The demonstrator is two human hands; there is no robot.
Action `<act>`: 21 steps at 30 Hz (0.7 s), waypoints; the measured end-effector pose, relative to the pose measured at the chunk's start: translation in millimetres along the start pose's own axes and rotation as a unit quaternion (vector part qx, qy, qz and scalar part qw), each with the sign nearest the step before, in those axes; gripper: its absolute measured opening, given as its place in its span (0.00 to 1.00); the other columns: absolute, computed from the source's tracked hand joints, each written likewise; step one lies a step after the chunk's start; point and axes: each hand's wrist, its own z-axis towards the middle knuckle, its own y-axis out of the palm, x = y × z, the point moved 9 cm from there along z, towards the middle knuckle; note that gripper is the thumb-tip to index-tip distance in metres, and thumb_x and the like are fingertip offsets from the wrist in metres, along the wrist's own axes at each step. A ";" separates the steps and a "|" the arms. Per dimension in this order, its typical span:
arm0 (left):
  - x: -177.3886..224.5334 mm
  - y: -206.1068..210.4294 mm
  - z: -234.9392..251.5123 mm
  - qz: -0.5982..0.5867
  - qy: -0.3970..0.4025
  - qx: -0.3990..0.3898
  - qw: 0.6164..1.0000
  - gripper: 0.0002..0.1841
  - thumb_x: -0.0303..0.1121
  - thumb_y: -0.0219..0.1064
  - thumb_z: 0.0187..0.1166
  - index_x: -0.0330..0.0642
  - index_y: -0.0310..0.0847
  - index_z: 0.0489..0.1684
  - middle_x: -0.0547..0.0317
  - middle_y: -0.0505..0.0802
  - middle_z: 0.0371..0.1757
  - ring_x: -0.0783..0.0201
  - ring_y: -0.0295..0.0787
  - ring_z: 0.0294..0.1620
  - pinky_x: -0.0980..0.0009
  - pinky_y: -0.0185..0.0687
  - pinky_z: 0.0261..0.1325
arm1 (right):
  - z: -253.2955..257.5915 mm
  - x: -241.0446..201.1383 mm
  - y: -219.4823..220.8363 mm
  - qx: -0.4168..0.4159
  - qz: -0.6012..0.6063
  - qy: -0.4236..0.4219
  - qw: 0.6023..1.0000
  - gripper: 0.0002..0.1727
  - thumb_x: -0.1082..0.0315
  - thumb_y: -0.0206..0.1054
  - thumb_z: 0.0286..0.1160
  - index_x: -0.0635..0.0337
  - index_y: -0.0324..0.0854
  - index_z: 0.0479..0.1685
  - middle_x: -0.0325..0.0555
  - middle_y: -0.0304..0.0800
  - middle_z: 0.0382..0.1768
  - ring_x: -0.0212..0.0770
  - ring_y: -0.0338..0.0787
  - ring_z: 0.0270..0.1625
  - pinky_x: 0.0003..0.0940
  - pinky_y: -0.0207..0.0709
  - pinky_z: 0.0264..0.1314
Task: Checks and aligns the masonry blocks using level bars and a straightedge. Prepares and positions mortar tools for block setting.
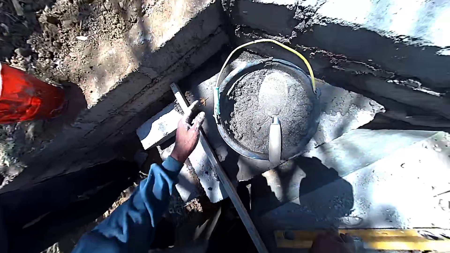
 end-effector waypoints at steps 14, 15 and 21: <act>70.2 28.8 47.1 -0.059 0.025 -0.045 0.997 0.12 0.40 0.62 0.87 0.42 0.81 0.56 0.52 0.89 0.51 0.60 0.86 0.44 0.58 0.83 0.45 | -133.9 -389.0 12.8 -0.205 -0.031 -0.413 0.887 0.33 0.55 0.68 0.70 0.78 0.78 0.65 0.70 0.88 0.56 0.63 0.90 0.56 0.63 0.81 0.57; 71.6 29.3 45.7 -0.059 0.039 -0.051 0.996 0.12 0.38 0.60 0.88 0.41 0.82 0.56 0.51 0.87 0.65 0.59 0.86 0.59 0.55 0.83 0.60 | -136.0 -383.6 -0.8 -0.209 0.090 -0.372 0.900 0.32 0.60 0.69 0.68 0.78 0.77 0.65 0.61 0.90 0.52 0.52 0.92 0.52 0.50 0.84 0.57; 71.8 42.2 21.3 -0.094 0.100 -0.133 0.981 0.13 0.33 0.64 0.80 0.40 0.87 0.56 0.49 0.76 0.84 0.54 0.73 0.83 0.53 0.71 0.82 | -189.0 -488.9 41.0 -0.400 0.566 -0.208 0.690 0.12 0.68 0.48 0.82 0.51 0.79 0.46 0.39 0.93 0.45 0.36 0.92 0.54 0.38 0.87 0.60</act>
